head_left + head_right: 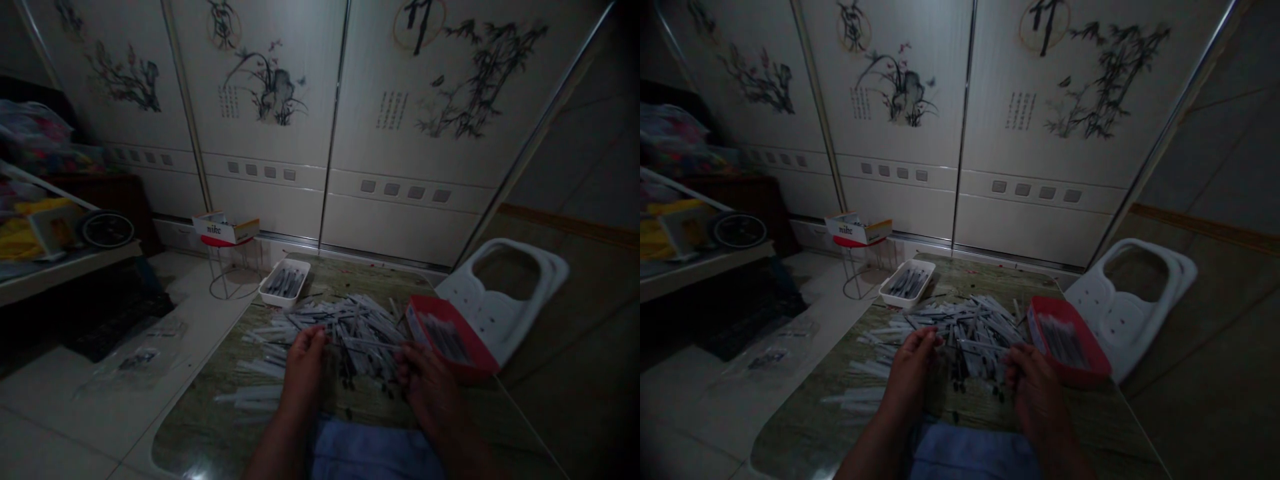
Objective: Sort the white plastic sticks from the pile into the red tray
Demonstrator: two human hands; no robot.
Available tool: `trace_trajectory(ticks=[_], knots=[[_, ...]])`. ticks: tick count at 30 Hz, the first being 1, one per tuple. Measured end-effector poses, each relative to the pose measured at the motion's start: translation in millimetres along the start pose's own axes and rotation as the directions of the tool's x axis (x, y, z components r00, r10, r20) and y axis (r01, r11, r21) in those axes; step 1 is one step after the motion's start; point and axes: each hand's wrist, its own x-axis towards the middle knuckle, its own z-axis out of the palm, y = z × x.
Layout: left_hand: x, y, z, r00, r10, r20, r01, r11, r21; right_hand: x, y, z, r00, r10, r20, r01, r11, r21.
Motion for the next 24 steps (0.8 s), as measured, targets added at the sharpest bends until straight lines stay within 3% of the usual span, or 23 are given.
trace_trajectory(ticks=[10, 15, 19, 24], knots=[[3.3, 0.7, -0.5, 0.966, 0.246, -0.080, -0.211, 0.930, 0.301, 14.5, -7.8, -2.1, 1.000, -0.018, 0.019, 0.018, 1.000, 0.015], [2.3, -4.8, -2.0, 0.954, 0.300, -0.011, -0.265, 0.857, 0.441, 19.5, -1.8, -9.1, 0.999, -0.046, -0.013, 0.046, 0.998, 0.051], [0.3, -5.3, -1.0, 0.929, 0.362, 0.073, -0.328, 0.718, 0.615, 23.2, -3.6, -13.8, 0.997, -0.042, -0.058, 0.047, 0.994, 0.096], [-4.2, 8.8, 4.8, 0.880, 0.415, 0.230, -0.418, 0.449, 0.790, 25.2, -6.4, -16.0, 0.983, -0.106, -0.151, 0.110, 0.994, 0.019]])
